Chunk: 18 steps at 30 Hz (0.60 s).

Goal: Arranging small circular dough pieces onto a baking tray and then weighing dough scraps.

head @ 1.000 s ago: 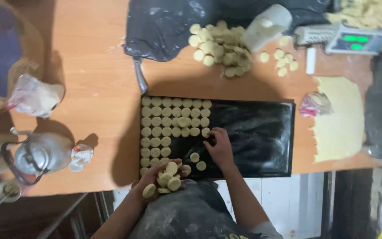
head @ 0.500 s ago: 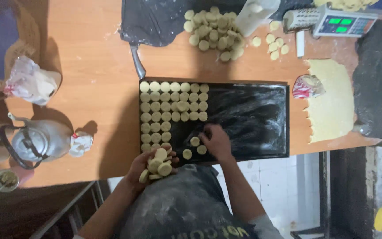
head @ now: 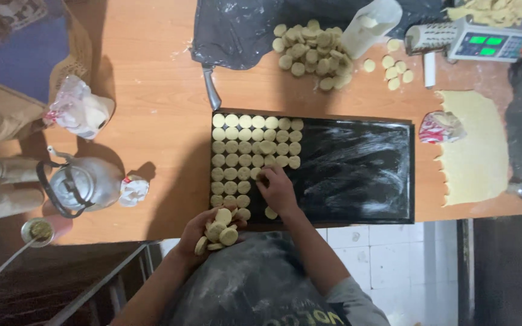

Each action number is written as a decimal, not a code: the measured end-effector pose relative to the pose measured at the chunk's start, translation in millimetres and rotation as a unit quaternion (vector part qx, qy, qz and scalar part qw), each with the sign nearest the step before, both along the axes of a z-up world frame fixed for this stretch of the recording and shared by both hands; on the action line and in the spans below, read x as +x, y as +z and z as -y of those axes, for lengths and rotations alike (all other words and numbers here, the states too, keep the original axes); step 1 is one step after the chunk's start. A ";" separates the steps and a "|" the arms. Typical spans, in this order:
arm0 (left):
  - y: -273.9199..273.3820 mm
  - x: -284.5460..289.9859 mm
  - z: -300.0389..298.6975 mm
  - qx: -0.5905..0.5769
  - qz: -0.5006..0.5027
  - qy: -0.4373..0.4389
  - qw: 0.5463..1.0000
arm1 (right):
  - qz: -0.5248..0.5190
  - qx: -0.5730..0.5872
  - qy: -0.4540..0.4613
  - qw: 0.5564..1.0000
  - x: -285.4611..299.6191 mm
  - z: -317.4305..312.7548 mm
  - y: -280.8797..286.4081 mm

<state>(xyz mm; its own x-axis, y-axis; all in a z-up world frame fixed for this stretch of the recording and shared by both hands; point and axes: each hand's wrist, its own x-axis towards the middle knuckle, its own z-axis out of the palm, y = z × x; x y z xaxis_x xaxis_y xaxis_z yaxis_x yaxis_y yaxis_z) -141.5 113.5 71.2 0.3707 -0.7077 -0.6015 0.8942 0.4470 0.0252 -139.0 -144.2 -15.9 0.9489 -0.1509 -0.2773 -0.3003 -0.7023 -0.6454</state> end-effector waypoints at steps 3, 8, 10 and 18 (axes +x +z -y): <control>-6.1 1.8 -8.7 -0.007 0.014 0.003 1.000 | 0.118 -0.028 0.032 0.992 0.1 -2.6 1.3; -7.6 9.6 -2.4 -0.008 -0.001 0.004 1.000 | 0.101 -0.006 0.002 0.995 -2.5 -6.2 8.2; -11.5 11.0 -0.5 0.003 -0.004 0.001 1.000 | 0.108 -0.015 0.005 0.994 2.8 -5.9 12.5; -10.0 17.9 -1.0 -0.017 -0.037 0.012 0.999 | 0.116 -0.114 -0.039 0.986 42.7 17.8 2.6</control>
